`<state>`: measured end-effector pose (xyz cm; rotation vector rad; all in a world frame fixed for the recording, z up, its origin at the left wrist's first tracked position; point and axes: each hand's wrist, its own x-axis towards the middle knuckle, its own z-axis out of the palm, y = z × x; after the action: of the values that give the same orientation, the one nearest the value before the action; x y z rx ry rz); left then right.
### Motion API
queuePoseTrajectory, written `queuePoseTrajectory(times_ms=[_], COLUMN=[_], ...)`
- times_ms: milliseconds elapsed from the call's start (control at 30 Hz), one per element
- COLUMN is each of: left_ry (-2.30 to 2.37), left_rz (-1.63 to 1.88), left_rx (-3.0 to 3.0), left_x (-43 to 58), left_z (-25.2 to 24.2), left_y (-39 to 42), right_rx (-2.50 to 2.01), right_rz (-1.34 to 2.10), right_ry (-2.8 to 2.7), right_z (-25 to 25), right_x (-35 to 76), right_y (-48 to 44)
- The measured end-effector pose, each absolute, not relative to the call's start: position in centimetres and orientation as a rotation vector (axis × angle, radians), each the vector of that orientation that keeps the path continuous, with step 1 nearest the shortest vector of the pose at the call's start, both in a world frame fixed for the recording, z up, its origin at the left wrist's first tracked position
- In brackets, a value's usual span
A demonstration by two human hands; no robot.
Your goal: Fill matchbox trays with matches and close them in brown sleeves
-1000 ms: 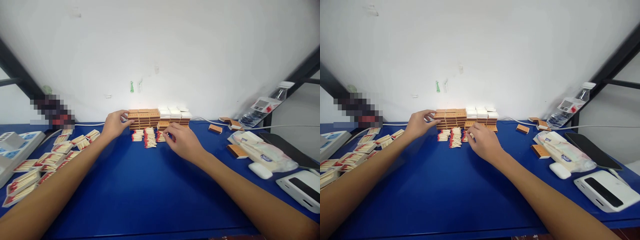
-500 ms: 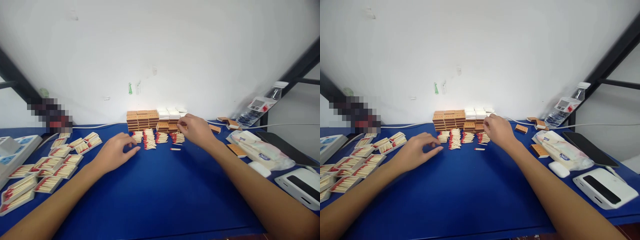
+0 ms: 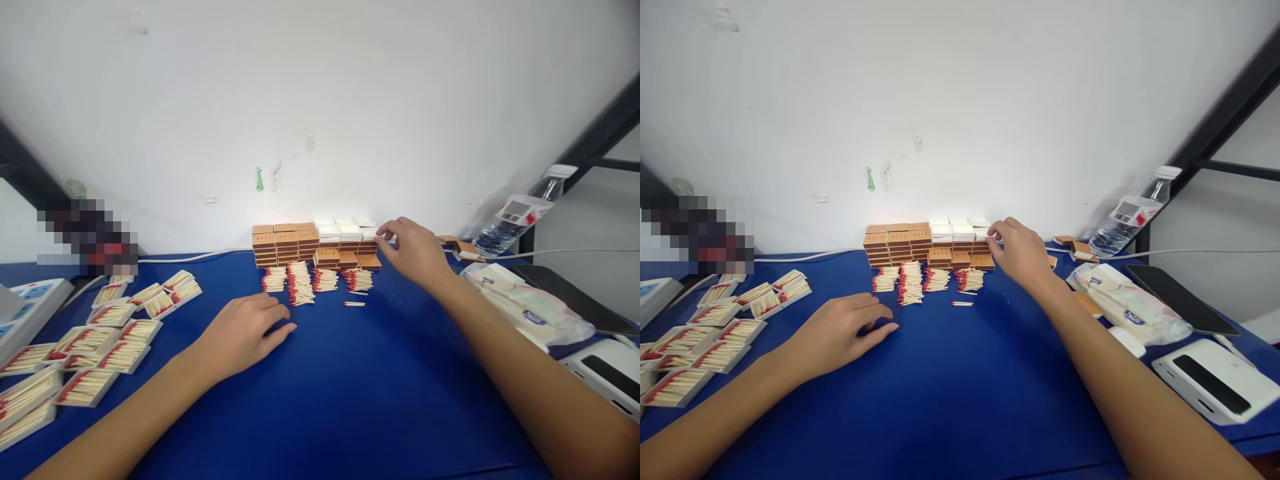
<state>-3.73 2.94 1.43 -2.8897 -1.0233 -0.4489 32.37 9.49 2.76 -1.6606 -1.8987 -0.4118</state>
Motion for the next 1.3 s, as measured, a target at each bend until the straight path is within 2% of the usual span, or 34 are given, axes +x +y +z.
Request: queuePoseTrajectory(times_ms=[167,300,567,700,1000,1300], left_ry=[-1.011,-1.034,-1.059,-1.06,-1.011,-0.997], left_rz=[-0.413,-0.376,-0.301,-0.291,-0.325,-0.318], left_rx=[-2.924,-2.94,-2.929,-2.929,-2.915,-2.932], left_x=[-3.6,-3.8,-4.1,-3.9,-3.8,-3.3], left_z=[1.0,0.9,1.1,1.1,1.1,1.1], left_y=[2.8,3.0,3.2,3.1,3.0,3.0], right_rx=[-1.558,-1.673,-1.914,-1.849,-1.639,-1.65], right_rz=[-0.391,-0.401,-0.035,0.058,0.519,0.592], right_ry=[-1.946,-1.95,-2.012,-1.906,-1.682,-1.522], right_z=[2.5,3.1,3.0,2.2,1.0,-0.1], right_x=[31.2,32.2,33.6,32.0,27.8,24.9], right_y=[9.1,9.2,9.9,9.8,8.9,10.1])
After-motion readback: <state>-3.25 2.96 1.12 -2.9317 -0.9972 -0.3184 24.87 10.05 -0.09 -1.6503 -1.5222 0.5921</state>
